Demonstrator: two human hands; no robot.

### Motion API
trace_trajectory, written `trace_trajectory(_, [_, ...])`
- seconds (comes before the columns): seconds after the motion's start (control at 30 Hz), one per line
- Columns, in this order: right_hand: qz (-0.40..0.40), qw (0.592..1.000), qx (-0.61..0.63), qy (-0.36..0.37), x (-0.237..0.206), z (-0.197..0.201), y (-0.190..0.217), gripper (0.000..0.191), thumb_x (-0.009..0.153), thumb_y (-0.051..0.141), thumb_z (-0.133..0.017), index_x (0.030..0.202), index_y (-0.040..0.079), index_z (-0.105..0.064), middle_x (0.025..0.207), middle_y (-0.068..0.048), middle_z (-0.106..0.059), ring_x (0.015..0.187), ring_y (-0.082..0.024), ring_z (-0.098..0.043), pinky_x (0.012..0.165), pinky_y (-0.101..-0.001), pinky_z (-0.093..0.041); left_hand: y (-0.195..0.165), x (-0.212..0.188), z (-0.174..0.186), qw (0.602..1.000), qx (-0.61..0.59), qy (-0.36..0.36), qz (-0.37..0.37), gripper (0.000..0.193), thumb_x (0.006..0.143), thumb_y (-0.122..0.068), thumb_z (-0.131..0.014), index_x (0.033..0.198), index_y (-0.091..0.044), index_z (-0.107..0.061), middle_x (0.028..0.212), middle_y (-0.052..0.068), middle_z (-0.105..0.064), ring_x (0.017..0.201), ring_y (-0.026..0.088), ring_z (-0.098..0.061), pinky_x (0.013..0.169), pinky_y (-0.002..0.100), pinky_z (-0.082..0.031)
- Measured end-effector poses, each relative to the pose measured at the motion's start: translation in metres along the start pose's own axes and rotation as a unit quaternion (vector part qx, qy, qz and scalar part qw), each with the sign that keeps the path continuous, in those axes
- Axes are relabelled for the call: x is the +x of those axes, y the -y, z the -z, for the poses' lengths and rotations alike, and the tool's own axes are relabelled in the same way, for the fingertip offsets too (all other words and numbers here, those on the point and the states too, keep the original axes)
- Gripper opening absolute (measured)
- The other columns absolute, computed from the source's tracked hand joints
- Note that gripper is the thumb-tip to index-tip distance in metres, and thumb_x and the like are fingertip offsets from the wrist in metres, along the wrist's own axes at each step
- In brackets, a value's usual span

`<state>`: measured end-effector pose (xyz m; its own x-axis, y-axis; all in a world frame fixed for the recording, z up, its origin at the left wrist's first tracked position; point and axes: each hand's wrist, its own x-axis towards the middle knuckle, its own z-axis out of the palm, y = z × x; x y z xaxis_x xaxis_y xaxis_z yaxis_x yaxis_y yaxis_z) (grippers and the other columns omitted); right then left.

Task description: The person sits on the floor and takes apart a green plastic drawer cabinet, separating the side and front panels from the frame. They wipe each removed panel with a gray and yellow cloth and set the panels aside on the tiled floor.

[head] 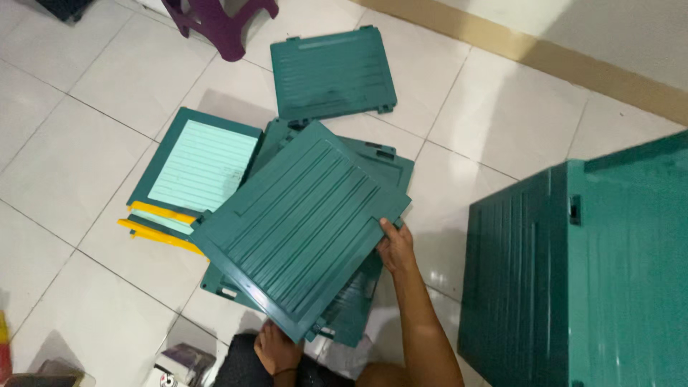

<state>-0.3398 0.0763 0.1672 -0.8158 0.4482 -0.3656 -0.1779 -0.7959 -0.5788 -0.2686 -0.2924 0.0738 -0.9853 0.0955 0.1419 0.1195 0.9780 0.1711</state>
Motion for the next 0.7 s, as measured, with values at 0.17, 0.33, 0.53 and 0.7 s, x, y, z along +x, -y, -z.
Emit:
trace_trajectory(0.17, [-0.003,0.996,-0.088,-0.005,-0.052,0.044,-0.005,0.052,0.094,0.018,-0.071,0.138,0.003,-0.046,0.117,-0.011,-0.066,0.101,-0.027,-0.066,0.082,-0.0475,-0.057,0.001,-0.015,0.004,0.996,-0.059,-0.062,0.017,0.072,0.08,-0.04,-0.067,0.14,-0.002,-0.053,0.146,0.012,-0.055,0.139,0.031,-0.048,0.111,0.048,-0.039])
trace_trajectory(0.33, [-0.015,0.987,-0.155,-0.049,-0.074,0.072,-0.008,0.046,0.093,0.022,-0.069,0.131,0.005,-0.049,0.114,-0.009,-0.065,0.096,-0.023,-0.067,0.078,-0.0426,-0.061,0.004,-0.023,0.011,0.967,-0.148,-0.205,-0.035,0.077,0.089,-0.029,-0.06,0.146,0.017,-0.037,0.152,0.036,-0.041,0.143,0.05,-0.039,0.117,0.056,-0.033])
trace_trajectory(0.53, [0.007,0.937,-0.333,-0.103,-0.071,0.084,-0.01,0.057,0.091,0.03,-0.073,0.129,-0.004,-0.047,0.115,-0.015,-0.065,0.098,-0.024,-0.069,0.083,-0.0416,-0.063,0.008,-0.018,0.01,0.956,-0.133,-0.07,-0.25,0.065,0.085,-0.028,-0.064,0.135,0.006,-0.042,0.143,0.034,-0.043,0.139,0.055,-0.039,0.12,0.066,-0.03])
trace_trajectory(0.7, [0.212,0.799,-0.501,-0.255,-0.042,0.088,0.013,0.06,0.092,0.028,-0.079,0.13,-0.005,-0.046,0.117,-0.018,-0.057,0.102,-0.027,-0.06,0.091,-0.0389,-0.053,0.008,-0.025,-0.001,0.964,-0.104,-0.175,-0.173,0.07,0.085,-0.033,-0.064,0.138,0.009,-0.043,0.151,0.037,-0.035,0.142,0.057,-0.035,0.118,0.072,-0.022])
